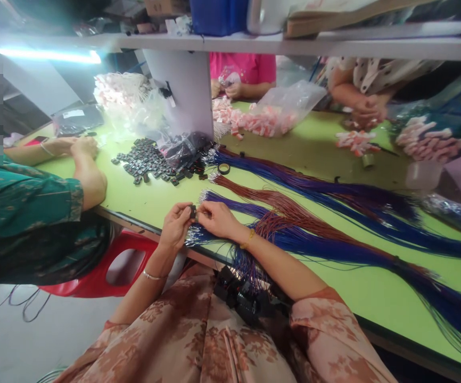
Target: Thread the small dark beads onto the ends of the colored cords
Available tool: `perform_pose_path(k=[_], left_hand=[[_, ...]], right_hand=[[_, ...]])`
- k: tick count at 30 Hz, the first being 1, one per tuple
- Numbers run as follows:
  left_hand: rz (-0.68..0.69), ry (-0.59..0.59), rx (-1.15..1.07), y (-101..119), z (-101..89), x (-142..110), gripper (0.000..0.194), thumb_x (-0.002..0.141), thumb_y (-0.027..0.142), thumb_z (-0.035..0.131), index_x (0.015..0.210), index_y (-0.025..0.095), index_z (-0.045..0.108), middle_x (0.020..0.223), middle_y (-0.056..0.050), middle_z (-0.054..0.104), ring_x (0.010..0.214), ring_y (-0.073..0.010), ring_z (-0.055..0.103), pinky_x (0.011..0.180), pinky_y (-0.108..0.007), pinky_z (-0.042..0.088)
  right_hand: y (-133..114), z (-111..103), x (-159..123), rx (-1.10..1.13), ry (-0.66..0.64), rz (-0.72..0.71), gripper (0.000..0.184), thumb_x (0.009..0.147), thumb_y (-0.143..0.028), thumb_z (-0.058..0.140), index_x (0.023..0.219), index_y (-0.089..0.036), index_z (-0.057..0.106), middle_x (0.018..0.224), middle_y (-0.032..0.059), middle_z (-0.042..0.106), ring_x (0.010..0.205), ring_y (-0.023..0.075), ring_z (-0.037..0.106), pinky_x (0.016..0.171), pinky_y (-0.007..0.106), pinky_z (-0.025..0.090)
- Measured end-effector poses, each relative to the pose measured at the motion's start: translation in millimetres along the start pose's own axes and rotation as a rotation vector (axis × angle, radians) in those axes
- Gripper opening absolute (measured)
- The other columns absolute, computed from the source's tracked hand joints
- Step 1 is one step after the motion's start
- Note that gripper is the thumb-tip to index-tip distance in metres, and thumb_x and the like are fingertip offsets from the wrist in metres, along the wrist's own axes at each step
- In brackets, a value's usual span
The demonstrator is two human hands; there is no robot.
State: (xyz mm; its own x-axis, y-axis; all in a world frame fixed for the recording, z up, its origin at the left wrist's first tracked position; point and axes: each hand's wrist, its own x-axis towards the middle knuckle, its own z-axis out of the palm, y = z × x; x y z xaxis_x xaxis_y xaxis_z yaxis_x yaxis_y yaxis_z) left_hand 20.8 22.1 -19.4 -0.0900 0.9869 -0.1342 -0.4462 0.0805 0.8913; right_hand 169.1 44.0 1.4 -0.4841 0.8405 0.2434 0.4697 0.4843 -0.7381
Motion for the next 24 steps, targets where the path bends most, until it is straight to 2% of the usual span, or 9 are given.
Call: perform_pose_path(k=[6,10,13,16,19,24], left_hand=[[0.019,0.022,0.119,-7,-3.4,-6,0.032,0.063,0.030,0.078,0.085,0.014,0.062,0.068,0.003,0.060,0.056,-0.0056,0.053,0.055,-0.018,0.045],[-0.041,0.009,0.126,-6,-10.0,-5,0.032,0.062,0.029,0.078,0.086,0.014,0.062,0.069,0.003,0.059,0.054,-0.0049,0.052,0.050,-0.016,0.044],[-0.066,0.020,0.066,-1,-14.0,-1,0.034,0.063,0.029,0.077,0.089,0.016,0.061,0.075,0.001,0.060,0.063,-0.0079,0.059,0.050,-0.015,0.045],[-0.100,0.030,0.019,3,-14.2,3,0.032,0.064,0.029,0.077,0.089,0.016,0.061,0.076,0.000,0.061,0.071,-0.0114,0.065,0.057,-0.017,0.050],[-0.110,0.028,-0.017,3,-12.3,5,0.031,0.066,0.028,0.076,0.090,0.015,0.062,0.076,-0.001,0.062,0.072,-0.0115,0.065,0.061,-0.019,0.052],[-0.125,0.003,-0.068,-3,-12.0,6,0.034,0.063,0.024,0.078,0.092,0.015,0.063,0.077,-0.001,0.063,0.073,-0.0113,0.065,0.064,-0.019,0.052]], right_hand=[[0,7,-4,-0.097,-0.038,0.027,0.018,0.080,-0.024,0.050,0.064,-0.016,0.053,0.059,-0.0014,0.053,0.054,0.0092,0.040,0.055,0.022,0.026],[16,-6,7,-0.074,-0.141,0.025,0.022,0.086,-0.027,0.045,0.076,-0.015,0.061,0.068,0.0002,0.061,0.062,0.0102,0.048,0.059,0.021,0.032],[37,-24,22,-0.283,-0.042,0.153,0.024,0.087,-0.030,0.046,0.091,-0.015,0.065,0.091,0.0062,0.066,0.081,0.0147,0.055,0.070,0.024,0.036],[56,-33,31,-0.501,-0.100,0.300,0.021,0.083,-0.030,0.054,0.092,-0.016,0.066,0.099,0.0093,0.066,0.088,0.0188,0.056,0.073,0.026,0.036],[64,-32,32,-0.540,-0.160,0.303,0.023,0.087,-0.028,0.047,0.091,-0.017,0.066,0.099,0.0085,0.067,0.088,0.0187,0.057,0.073,0.026,0.036],[65,-31,29,-0.607,-0.148,0.298,0.025,0.090,-0.029,0.041,0.096,-0.016,0.062,0.101,0.0107,0.066,0.088,0.0205,0.057,0.072,0.028,0.036]])
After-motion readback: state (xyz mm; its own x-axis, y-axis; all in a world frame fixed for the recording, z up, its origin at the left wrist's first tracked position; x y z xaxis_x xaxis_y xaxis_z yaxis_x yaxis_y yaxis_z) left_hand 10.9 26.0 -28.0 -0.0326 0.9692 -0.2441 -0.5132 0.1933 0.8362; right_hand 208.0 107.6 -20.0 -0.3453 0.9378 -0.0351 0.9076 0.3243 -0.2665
